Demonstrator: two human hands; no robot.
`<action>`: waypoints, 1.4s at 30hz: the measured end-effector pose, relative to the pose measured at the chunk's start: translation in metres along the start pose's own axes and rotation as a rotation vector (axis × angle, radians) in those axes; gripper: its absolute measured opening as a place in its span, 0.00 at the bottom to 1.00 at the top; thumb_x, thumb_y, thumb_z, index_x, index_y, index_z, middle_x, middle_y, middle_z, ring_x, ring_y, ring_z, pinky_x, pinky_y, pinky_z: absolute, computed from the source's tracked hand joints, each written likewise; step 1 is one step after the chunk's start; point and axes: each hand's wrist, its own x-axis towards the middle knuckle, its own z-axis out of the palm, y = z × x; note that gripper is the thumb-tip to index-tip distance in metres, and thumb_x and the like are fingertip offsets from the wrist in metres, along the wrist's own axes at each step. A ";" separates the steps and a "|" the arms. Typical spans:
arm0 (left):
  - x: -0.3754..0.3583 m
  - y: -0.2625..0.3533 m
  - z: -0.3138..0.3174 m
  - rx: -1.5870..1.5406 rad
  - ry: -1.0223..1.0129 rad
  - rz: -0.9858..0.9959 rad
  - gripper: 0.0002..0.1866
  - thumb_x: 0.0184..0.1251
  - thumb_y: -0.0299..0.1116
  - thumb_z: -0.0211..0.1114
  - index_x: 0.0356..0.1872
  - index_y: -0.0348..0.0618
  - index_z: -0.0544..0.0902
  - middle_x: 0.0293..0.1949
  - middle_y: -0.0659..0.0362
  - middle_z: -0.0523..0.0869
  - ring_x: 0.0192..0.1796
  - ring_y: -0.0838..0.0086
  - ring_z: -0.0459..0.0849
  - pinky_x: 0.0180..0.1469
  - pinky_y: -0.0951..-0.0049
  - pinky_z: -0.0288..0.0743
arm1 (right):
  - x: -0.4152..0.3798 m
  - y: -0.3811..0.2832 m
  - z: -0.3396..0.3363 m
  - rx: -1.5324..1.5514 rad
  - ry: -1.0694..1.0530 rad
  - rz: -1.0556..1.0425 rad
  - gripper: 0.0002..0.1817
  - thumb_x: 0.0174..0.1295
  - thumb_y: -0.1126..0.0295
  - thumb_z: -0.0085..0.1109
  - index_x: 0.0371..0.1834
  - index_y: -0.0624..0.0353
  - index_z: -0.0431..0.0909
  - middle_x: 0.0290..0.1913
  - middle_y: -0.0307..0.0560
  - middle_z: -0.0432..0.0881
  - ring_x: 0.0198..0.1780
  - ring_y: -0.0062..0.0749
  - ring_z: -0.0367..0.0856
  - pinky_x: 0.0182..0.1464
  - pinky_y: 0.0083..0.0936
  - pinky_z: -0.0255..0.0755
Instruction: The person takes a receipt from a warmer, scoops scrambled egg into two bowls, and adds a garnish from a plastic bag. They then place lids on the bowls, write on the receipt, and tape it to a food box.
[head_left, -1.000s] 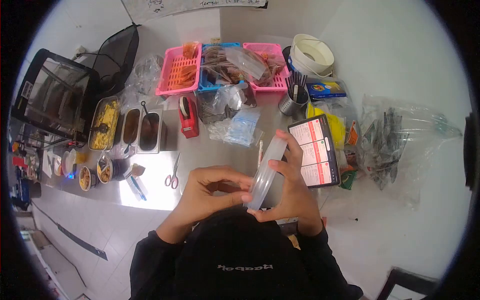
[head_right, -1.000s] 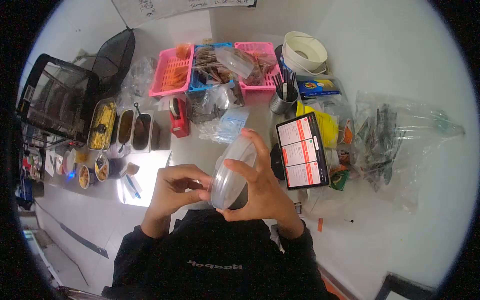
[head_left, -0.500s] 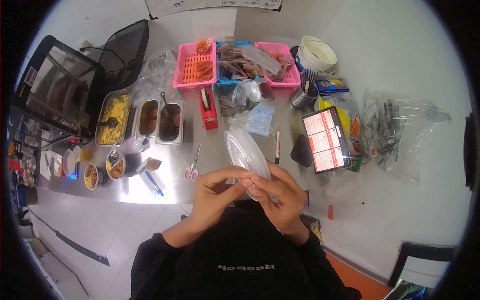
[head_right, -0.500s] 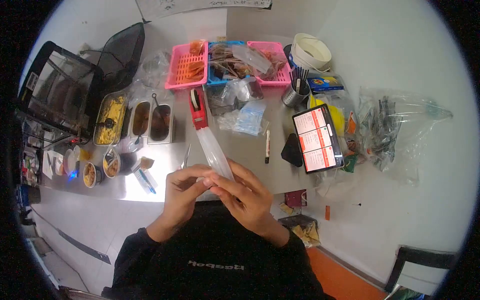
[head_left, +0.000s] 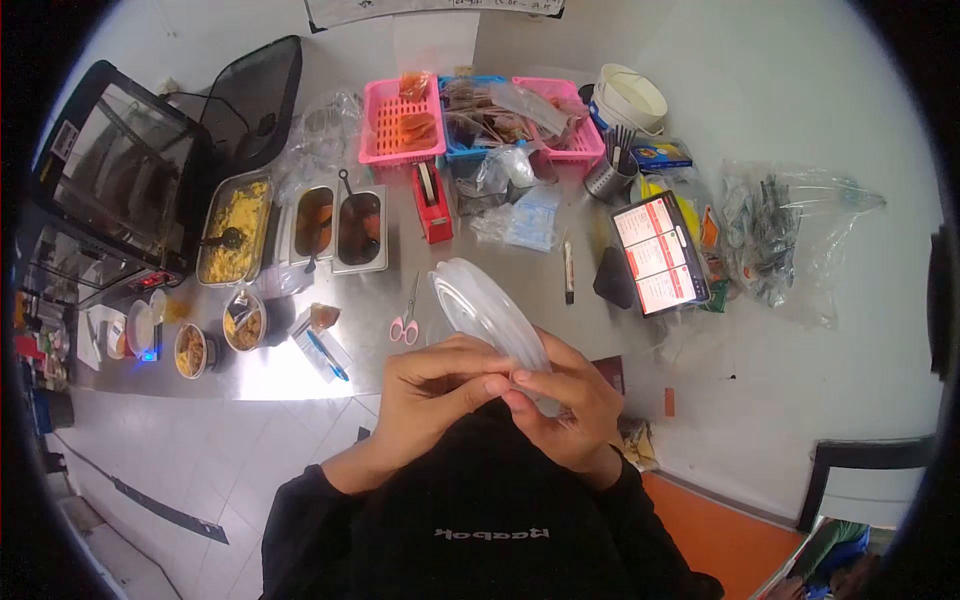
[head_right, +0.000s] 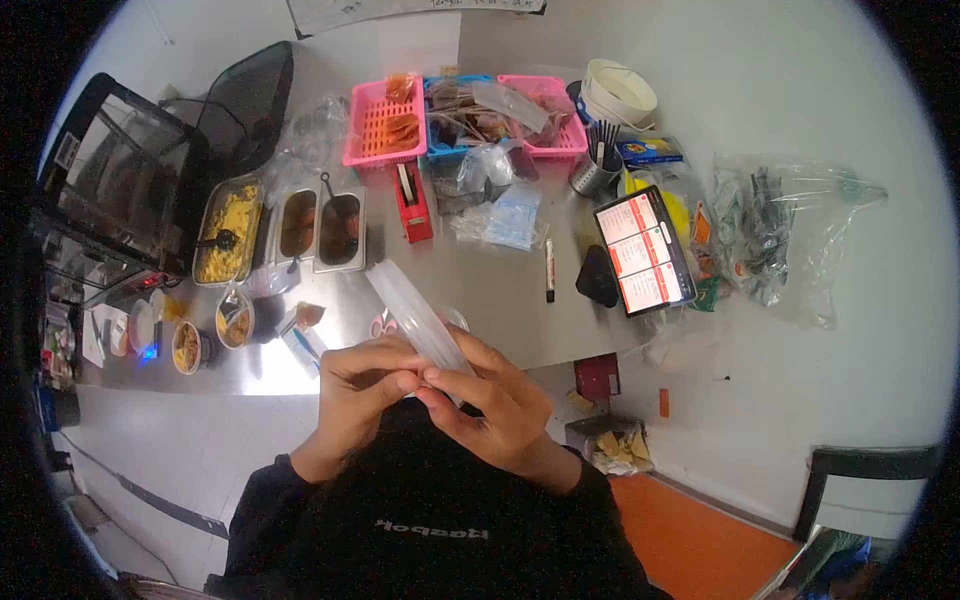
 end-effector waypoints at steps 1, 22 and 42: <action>-0.002 0.000 -0.001 0.006 0.002 0.008 0.10 0.59 0.19 0.64 0.42 0.33 0.83 0.40 0.54 0.82 0.42 0.75 0.80 0.44 0.80 0.73 | -0.001 -0.002 0.001 -0.001 -0.006 -0.003 0.17 0.51 0.75 0.68 0.44 0.59 0.75 0.50 0.66 0.77 0.52 0.51 0.80 0.49 0.33 0.77; -0.006 0.014 -0.012 0.874 -0.040 0.213 0.04 0.58 0.24 0.62 0.33 0.37 0.77 0.30 0.54 0.78 0.29 0.65 0.80 0.30 0.69 0.73 | -0.005 0.007 0.016 0.016 -0.102 0.021 0.12 0.55 0.77 0.62 0.40 0.63 0.71 0.53 0.66 0.76 0.52 0.51 0.79 0.49 0.33 0.76; 0.096 -0.088 0.055 0.517 -0.137 -0.004 0.05 0.63 0.24 0.55 0.29 0.34 0.72 0.27 0.53 0.73 0.29 0.68 0.74 0.32 0.71 0.68 | -0.008 0.097 -0.097 -0.014 0.100 0.378 0.17 0.55 0.74 0.64 0.44 0.64 0.68 0.46 0.56 0.74 0.45 0.43 0.78 0.42 0.30 0.73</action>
